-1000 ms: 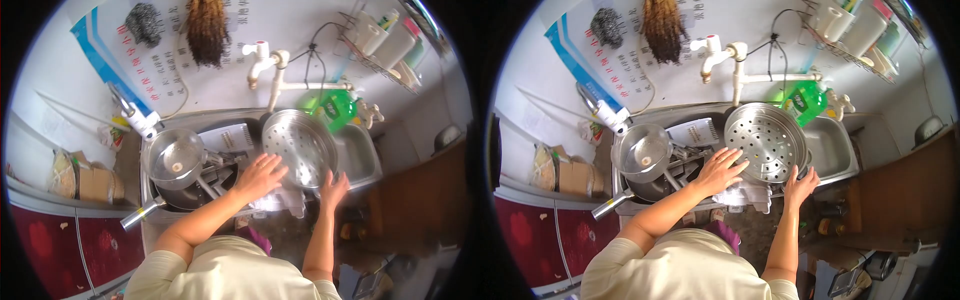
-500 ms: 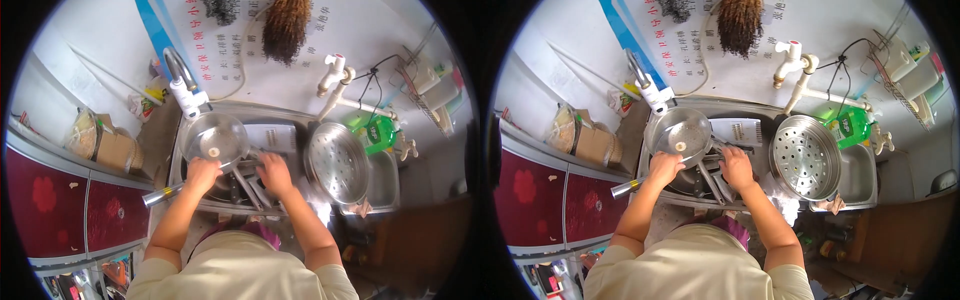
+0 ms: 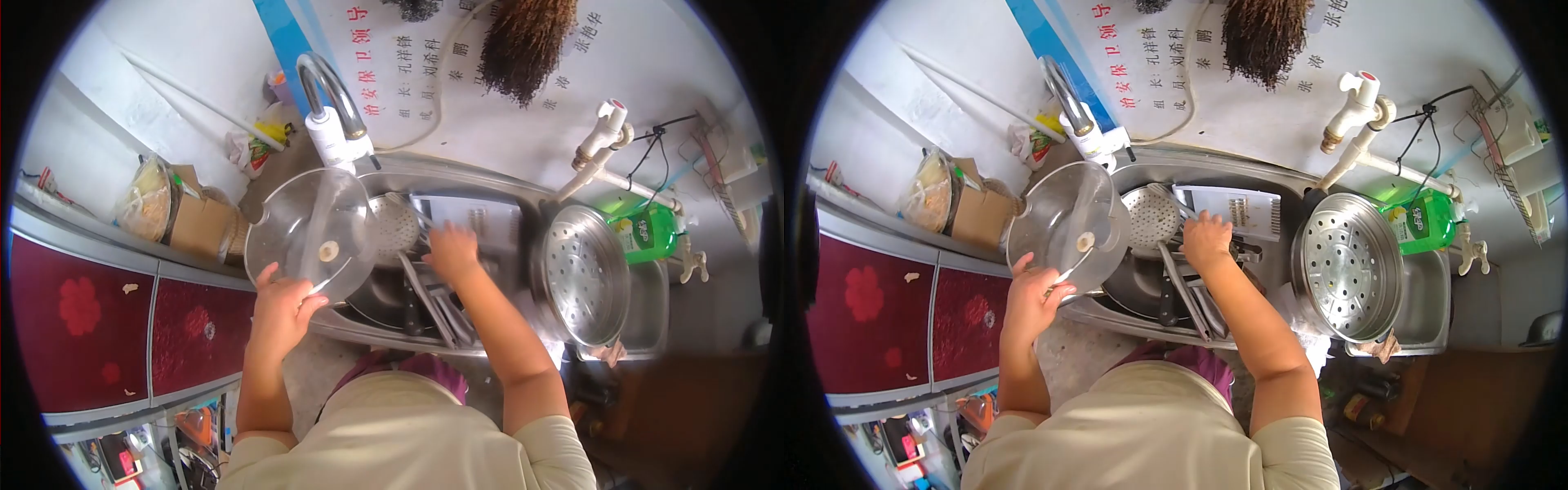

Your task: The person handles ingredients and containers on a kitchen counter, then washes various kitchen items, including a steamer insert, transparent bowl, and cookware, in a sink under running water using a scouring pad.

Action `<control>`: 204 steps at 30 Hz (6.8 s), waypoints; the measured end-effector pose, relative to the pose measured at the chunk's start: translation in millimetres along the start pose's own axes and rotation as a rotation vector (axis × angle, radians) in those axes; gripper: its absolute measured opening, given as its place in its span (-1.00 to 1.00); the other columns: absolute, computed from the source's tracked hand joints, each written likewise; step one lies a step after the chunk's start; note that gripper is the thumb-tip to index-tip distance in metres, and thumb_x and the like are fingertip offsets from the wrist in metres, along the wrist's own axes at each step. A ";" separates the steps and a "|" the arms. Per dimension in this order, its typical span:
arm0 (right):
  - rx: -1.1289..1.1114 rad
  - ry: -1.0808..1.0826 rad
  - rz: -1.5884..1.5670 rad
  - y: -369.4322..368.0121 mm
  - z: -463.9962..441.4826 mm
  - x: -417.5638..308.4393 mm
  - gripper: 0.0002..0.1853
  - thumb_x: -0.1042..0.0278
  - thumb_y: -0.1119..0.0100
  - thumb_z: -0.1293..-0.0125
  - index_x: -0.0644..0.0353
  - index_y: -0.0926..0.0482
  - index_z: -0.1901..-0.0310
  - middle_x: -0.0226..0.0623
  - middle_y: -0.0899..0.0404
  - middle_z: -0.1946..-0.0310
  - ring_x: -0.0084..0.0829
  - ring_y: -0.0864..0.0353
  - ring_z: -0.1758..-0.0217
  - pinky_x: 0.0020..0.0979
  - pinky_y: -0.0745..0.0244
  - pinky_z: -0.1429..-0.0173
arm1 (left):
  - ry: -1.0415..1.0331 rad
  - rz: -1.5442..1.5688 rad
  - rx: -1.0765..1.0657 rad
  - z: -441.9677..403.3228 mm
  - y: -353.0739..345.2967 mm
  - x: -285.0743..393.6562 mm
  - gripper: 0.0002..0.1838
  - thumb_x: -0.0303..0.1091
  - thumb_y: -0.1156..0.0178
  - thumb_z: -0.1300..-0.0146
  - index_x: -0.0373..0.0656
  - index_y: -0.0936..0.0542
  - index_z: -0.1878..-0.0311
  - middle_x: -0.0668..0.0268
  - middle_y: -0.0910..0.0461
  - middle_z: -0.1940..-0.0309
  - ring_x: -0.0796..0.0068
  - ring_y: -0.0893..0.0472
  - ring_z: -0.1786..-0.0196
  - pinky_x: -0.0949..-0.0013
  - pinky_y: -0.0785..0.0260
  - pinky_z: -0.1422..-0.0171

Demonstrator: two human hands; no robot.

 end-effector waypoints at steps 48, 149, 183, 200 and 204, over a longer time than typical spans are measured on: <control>-0.047 0.385 0.006 36.6 12.9 -12.5 -0.56 0.08 -0.31 0.04 0.08 -0.50 0.14 -0.21 -0.50 0.21 -0.23 -0.46 0.01 -0.28 -0.44 0.03 | -0.070 -0.001 0.099 6.5 -15.9 0.2 -0.80 -0.30 -0.25 0.00 -0.11 -0.44 0.59 0.35 -0.43 0.67 0.36 -0.49 0.46 0.03 0.01 -0.27; 0.738 0.071 -2.315 60.8 111.1 20.1 -0.70 0.59 0.15 -0.12 0.26 -0.38 0.08 -0.30 -0.52 0.23 -0.46 -0.52 0.25 -0.42 -0.47 0.15 | 0.087 1.249 -0.052 -48.9 -74.8 47.1 -0.53 -0.30 -0.17 -0.20 -0.15 -0.34 -0.16 0.15 -0.45 -0.04 0.46 -0.49 -0.01 0.33 -0.37 -0.05; 1.056 -0.342 -0.244 181.6 218.1 393.7 -0.65 0.07 -0.05 -0.20 0.19 -0.55 0.18 -0.04 -0.53 0.21 -0.04 -0.47 0.11 -0.18 -0.37 -0.01 | 0.264 2.002 -0.552 -204.4 -261.6 468.6 -0.62 -0.54 -0.07 -0.09 -0.12 -0.38 -0.03 0.22 -0.52 0.18 0.26 -0.57 0.18 0.15 -0.49 0.16; 0.811 -0.361 -0.221 140.1 116.4 454.8 -0.68 0.32 0.16 -0.16 0.29 -0.49 0.15 0.07 -0.41 0.04 -0.01 -0.44 -0.01 -0.13 -0.31 -0.13 | 0.355 2.076 -0.471 -259.0 -294.1 460.5 -0.69 -0.17 0.16 -0.36 -0.05 -0.33 -0.08 0.24 -0.47 0.04 0.21 -0.53 0.05 -0.04 -0.43 0.02; 0.756 -0.420 -0.168 156.4 126.0 449.8 -0.69 0.34 0.14 -0.12 0.31 -0.53 0.22 0.07 -0.47 0.13 0.00 -0.47 0.05 -0.16 -0.34 -0.09 | 0.330 2.074 -0.480 -265.7 -299.7 463.8 -0.70 -0.18 0.16 -0.36 -0.03 -0.33 -0.09 0.25 -0.48 0.05 0.23 -0.53 0.06 -0.03 -0.44 0.05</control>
Point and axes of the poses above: each hand's wrist, its own z-axis away from the middle knuckle, its own y-axis out of the back of the hand, x = y × z, the point moved 1 cm from there along -z, towards the middle knuckle
